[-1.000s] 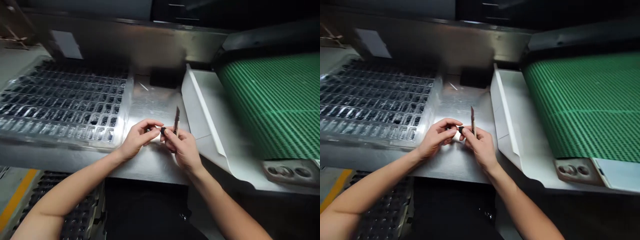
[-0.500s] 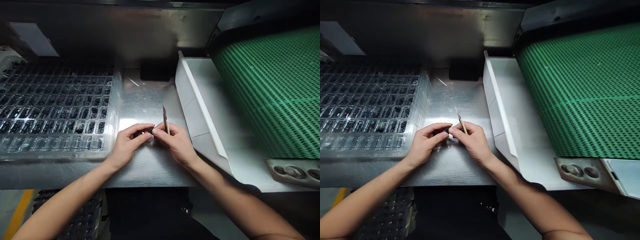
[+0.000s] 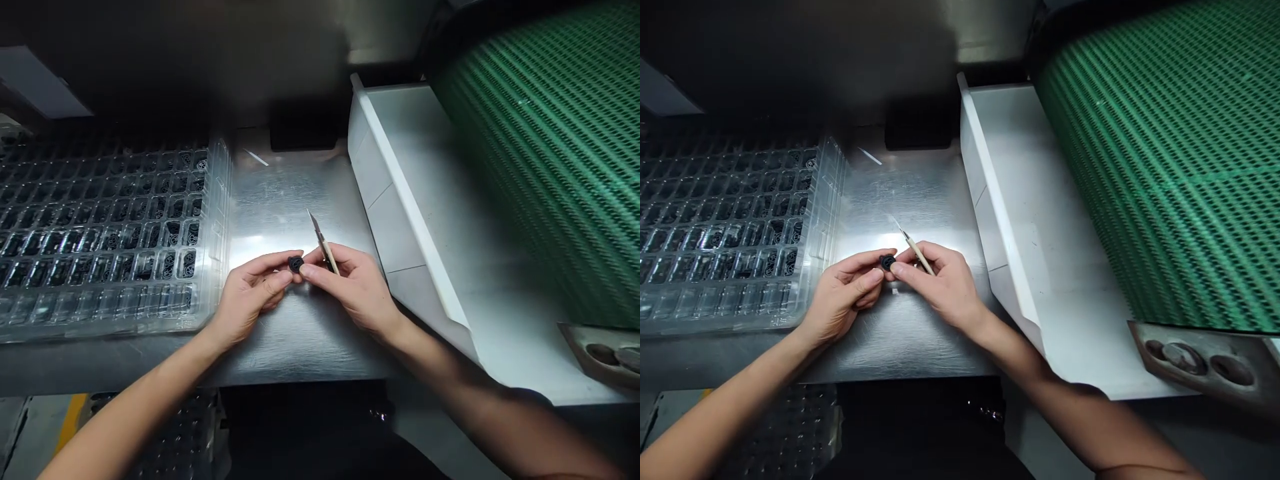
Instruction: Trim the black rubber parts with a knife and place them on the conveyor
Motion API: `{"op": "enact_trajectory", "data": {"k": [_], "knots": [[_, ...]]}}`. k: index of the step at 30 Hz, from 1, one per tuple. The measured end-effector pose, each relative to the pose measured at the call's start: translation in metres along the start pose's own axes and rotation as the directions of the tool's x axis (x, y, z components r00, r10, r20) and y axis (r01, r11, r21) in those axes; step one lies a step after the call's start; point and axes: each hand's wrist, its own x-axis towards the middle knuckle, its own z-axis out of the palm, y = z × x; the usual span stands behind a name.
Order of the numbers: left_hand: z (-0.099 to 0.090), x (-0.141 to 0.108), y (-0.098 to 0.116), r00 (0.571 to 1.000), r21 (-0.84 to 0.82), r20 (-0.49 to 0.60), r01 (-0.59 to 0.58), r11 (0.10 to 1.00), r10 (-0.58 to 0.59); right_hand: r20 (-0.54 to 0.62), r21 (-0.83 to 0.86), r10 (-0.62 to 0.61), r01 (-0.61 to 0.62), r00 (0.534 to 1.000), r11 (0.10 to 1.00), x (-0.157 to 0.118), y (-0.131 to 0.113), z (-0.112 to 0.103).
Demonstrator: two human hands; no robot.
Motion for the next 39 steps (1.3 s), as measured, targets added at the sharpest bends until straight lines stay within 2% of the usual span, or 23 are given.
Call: {"op": "enact_trajectory", "data": {"k": [3, 11, 17, 20, 22, 25, 28, 31, 34, 39], "knots": [[0.001, 0.000, 0.000, 1.000, 0.024, -0.024, 0.001, 1.000, 0.000, -0.009, 0.024, 0.019, -0.019, 1.000, 1.000, 0.001, 0.001, 0.000], [0.002, -0.003, 0.003, 0.992, 0.191, -0.085, -0.079, 0.978, 0.097, -0.004, -0.132, -0.063, 0.062, 0.998, 0.989, 0.000, 0.003, 0.000], [0.004, -0.006, 0.004, 0.984, 0.271, -0.080, -0.132, 0.954, 0.159, 0.070, -0.012, -0.017, 0.018, 0.997, 1.000, 0.001, 0.005, -0.001], [0.004, -0.005, 0.003, 0.990, 0.208, -0.066, -0.107, 0.972, 0.123, 0.087, -0.034, -0.025, 0.028, 0.996, 0.999, 0.001, 0.005, 0.000], [0.004, -0.003, 0.003, 0.996, 0.092, -0.046, -0.066, 0.994, 0.070, 0.041, -0.149, -0.083, 0.089, 0.996, 0.985, 0.000, 0.003, 0.000], [0.003, -0.001, 0.007, 0.999, -0.061, -0.028, -0.031, 0.998, 0.030, -0.038, -0.397, -0.288, 0.250, 0.957, 0.883, -0.002, -0.001, -0.002], [0.003, -0.001, 0.013, 0.999, -0.141, -0.025, -0.024, 0.990, 0.021, 0.020, -0.551, -0.463, 0.396, 0.886, 0.734, -0.004, -0.001, -0.004], [0.004, -0.004, 0.016, 1.000, -0.198, 0.006, -0.008, 0.980, 0.009, 0.108, -0.639, -0.515, 0.456, 0.850, 0.619, -0.005, 0.002, -0.005], [0.005, -0.006, 0.017, 1.000, -0.232, 0.026, 0.002, 0.973, 0.005, 0.140, -0.695, -0.545, 0.475, 0.826, 0.540, -0.004, 0.007, -0.004], [0.004, -0.005, 0.017, 1.000, -0.267, 0.015, 0.002, 0.964, 0.002, 0.151, -0.729, -0.557, 0.473, 0.817, 0.495, -0.004, 0.009, -0.004]]}}
